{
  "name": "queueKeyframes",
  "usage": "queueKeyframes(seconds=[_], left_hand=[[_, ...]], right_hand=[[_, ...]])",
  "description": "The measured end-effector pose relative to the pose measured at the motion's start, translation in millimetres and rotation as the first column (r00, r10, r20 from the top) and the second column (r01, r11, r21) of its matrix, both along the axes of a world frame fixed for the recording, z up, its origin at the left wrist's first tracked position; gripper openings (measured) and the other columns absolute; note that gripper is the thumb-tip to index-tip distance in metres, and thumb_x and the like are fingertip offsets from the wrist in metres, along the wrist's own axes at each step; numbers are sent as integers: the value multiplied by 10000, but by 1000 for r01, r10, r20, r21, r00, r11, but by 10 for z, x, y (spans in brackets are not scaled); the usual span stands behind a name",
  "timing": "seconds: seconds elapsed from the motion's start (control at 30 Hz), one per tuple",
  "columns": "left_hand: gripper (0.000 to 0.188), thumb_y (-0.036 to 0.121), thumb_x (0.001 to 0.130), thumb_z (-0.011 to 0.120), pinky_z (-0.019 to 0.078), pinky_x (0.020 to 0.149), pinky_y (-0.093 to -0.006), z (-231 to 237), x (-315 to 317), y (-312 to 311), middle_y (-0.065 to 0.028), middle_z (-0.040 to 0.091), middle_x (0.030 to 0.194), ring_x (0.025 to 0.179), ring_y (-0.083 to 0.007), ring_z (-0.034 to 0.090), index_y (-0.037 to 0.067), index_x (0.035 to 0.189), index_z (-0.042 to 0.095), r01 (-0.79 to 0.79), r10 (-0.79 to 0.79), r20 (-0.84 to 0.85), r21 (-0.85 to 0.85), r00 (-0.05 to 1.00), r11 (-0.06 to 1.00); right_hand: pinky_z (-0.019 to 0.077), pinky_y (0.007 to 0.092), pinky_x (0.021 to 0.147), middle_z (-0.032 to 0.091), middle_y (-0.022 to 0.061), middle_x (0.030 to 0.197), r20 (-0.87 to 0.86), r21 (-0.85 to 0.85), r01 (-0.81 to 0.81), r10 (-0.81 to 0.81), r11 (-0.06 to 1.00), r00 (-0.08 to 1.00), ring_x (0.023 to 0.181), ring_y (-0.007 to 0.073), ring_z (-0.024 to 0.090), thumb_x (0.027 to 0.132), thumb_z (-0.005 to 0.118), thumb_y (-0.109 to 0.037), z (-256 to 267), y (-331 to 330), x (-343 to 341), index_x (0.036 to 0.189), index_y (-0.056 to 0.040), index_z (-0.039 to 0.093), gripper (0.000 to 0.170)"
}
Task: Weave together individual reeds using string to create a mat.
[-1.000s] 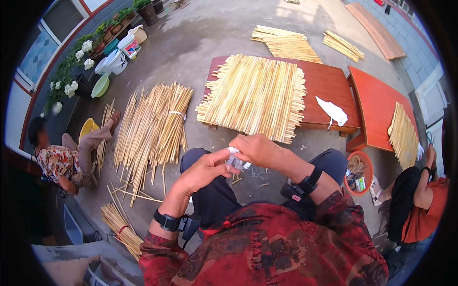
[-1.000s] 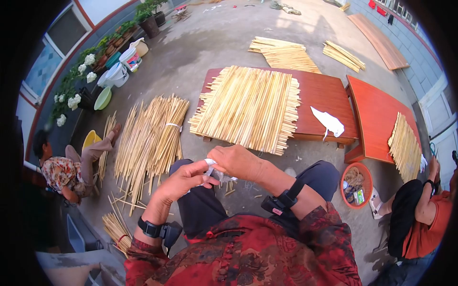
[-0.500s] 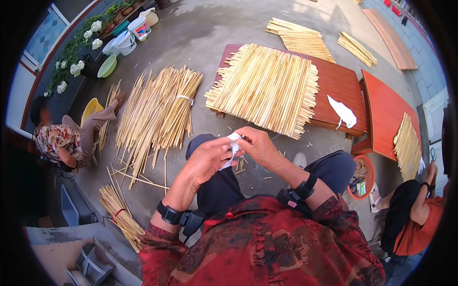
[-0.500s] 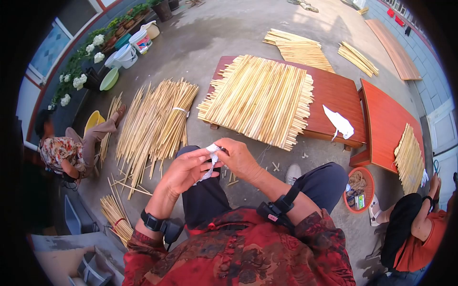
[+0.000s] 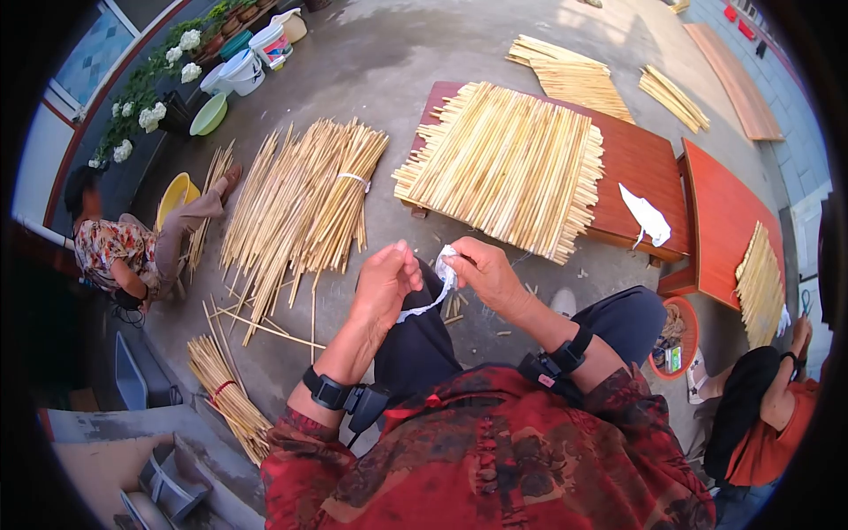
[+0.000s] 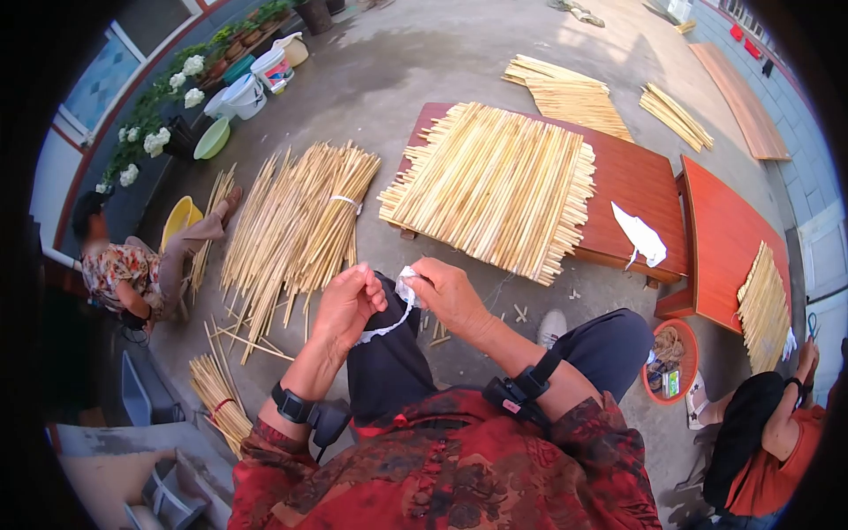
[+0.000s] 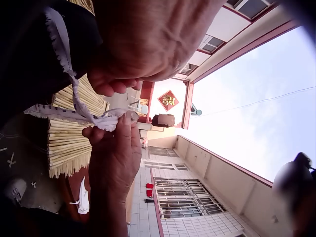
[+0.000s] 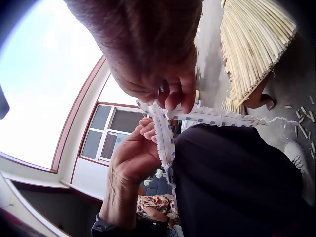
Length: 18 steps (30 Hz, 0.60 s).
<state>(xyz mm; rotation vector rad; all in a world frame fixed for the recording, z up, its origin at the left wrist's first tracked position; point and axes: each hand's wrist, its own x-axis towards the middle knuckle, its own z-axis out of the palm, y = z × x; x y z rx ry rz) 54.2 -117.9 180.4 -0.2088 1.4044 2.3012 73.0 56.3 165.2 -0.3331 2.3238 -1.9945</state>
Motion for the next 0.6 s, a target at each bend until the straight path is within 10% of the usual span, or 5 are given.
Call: queueKeyframes(seconds=[0.37,0.47,0.6], left_hand=[[224,196,906,446,457,571,-257,-124,-129,187,-33,551,684,612,-124,547,15,835,557,-23,0,-86,-264,996,964],[240,202,913,426,480,618,-266,-65,-127,208,-61,599,762,682,-143,585,3,910,561,-7,3,-15,-275,1000,962],[372,264,936,354,429,825,-343,8,-112,200,-117,590,976,908,-203,558,-40,1066,524,30,-18,82,-146,996,989]], right_hand=[[416,289,514,492,96,682,-10,-17,139,-139,990,990,544,155,521,823,517,-89,-25,-41,-55,883,13,533,120],[421,298,511,501,100,687,-281,111,231,-192,967,940,537,160,529,824,507,-80,-116,-45,-110,917,14,528,134],[444,217,535,512,28,709,41,-22,189,-188,982,981,572,76,496,861,488,-84,-52,-28,-91,997,20,534,177]])
